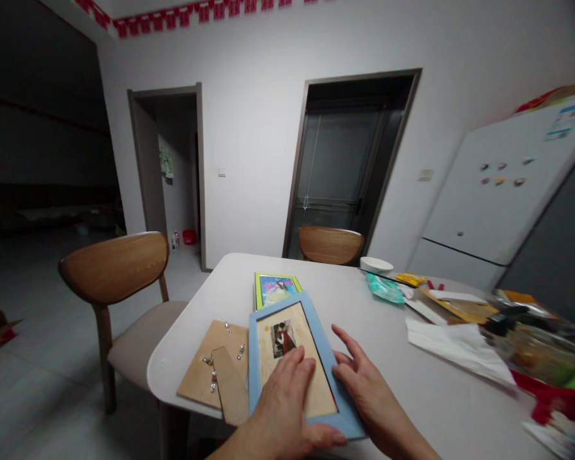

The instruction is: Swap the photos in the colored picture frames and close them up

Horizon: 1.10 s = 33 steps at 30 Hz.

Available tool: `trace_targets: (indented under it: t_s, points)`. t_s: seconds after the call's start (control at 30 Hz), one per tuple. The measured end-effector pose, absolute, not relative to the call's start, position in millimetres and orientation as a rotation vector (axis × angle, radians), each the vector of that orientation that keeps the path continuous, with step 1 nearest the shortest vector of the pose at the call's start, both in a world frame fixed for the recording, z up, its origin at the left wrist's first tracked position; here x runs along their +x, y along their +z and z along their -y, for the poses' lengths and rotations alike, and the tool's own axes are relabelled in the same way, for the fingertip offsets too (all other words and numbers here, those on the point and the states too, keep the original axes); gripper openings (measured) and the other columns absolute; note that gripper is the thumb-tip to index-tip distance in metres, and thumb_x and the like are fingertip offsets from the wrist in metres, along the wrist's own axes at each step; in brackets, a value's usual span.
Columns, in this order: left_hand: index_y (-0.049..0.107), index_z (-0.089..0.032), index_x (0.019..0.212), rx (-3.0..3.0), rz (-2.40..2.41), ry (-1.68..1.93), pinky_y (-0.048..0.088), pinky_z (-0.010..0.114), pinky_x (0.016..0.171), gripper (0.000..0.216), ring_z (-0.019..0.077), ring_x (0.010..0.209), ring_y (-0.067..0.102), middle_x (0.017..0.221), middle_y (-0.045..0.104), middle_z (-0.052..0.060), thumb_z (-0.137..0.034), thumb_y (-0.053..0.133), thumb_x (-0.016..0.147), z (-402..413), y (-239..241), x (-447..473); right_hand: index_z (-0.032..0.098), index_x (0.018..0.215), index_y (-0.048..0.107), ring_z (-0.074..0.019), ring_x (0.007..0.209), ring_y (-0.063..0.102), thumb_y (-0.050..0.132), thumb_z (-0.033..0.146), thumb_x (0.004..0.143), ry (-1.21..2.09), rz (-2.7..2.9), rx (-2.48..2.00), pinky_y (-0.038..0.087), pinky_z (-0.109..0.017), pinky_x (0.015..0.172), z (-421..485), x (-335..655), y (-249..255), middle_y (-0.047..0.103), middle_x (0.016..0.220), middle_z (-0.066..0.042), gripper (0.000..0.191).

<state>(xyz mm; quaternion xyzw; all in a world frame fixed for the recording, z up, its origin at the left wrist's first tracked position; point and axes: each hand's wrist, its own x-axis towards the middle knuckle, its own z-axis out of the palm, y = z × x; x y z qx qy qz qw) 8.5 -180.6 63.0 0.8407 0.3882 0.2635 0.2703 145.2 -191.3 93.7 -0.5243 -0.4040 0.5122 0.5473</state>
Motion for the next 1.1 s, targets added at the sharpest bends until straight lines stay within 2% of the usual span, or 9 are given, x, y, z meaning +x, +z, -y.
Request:
trace_targets:
  t_s: [0.13,0.23,0.5,0.7,0.83,1.0,1.1]
  points:
    - [0.034,-0.011,0.124,2.257,-0.988,0.646,0.021,0.041,0.101,0.077,0.0268,0.122,0.022,0.134,0.026,0.016,-0.047,0.063,0.063,180,61,1,0.025,0.127,0.021,-0.0154,0.053,0.059,0.05,0.025,0.061,1.278,0.89,-1.266,0.045,-0.026,0.051,191,148,87,0.064,0.078,0.0,0.073]
    - [0.037,-0.011,0.122,2.269,-0.934,0.648,0.02,0.039,0.101,0.068,0.0255,0.122,0.023,0.133,0.027,0.015,-0.05,0.055,0.069,180,60,-2,0.022,0.129,0.019,-0.0176,0.058,0.06,0.049,0.02,0.059,1.396,0.821,-1.219,0.046,-0.028,0.055,187,150,78,0.065,0.075,0.0,0.076]
    - [0.038,-0.012,0.121,2.265,-0.97,0.582,0.019,0.044,0.1,0.077,0.0286,0.123,0.02,0.134,0.024,0.016,-0.041,0.069,0.057,180,47,2,0.019,0.116,0.043,-0.0168,0.067,0.061,0.045,0.013,0.054,1.567,0.875,-1.028,0.046,-0.028,0.065,184,151,61,0.066,0.089,-0.004,0.063]
    - [0.039,-0.014,0.12,2.31,-0.933,0.689,0.019,0.052,0.097,0.077,0.0323,0.122,0.02,0.134,0.025,0.017,-0.049,0.067,0.057,179,37,3,0.021,0.117,0.042,-0.0171,0.07,0.062,0.046,0.014,0.057,1.568,0.839,-0.985,0.046,-0.029,0.068,188,150,60,0.065,0.093,-0.004,0.061]
    - [0.039,-0.011,0.12,2.342,-0.938,0.719,0.019,0.052,0.097,0.077,0.0326,0.122,0.02,0.133,0.025,0.019,-0.056,0.06,0.061,180,37,4,0.018,0.117,0.042,-0.0187,0.072,0.062,0.049,0.016,0.06,1.621,0.766,-0.995,0.047,-0.032,0.07,186,151,55,0.066,0.089,-0.006,0.057]
    - [0.04,-0.008,0.119,2.347,-0.973,0.648,0.019,0.05,0.098,0.066,0.0314,0.121,0.022,0.131,0.028,0.02,-0.05,0.054,0.07,182,39,1,0.013,0.109,0.049,-0.0206,0.071,0.063,0.054,0.021,0.063,1.614,0.686,-0.999,0.048,-0.033,0.068,185,155,44,0.067,0.082,-0.009,0.047]
    - [0.04,-0.01,0.119,2.338,-0.984,0.645,0.018,0.051,0.098,0.064,0.0312,0.121,0.023,0.131,0.03,0.019,-0.047,0.055,0.07,182,36,-2,0.013,0.107,0.051,-0.0211,0.071,0.063,0.056,0.026,0.065,1.615,0.69,-0.982,0.048,-0.034,0.069,186,155,42,0.067,0.083,-0.01,0.045]
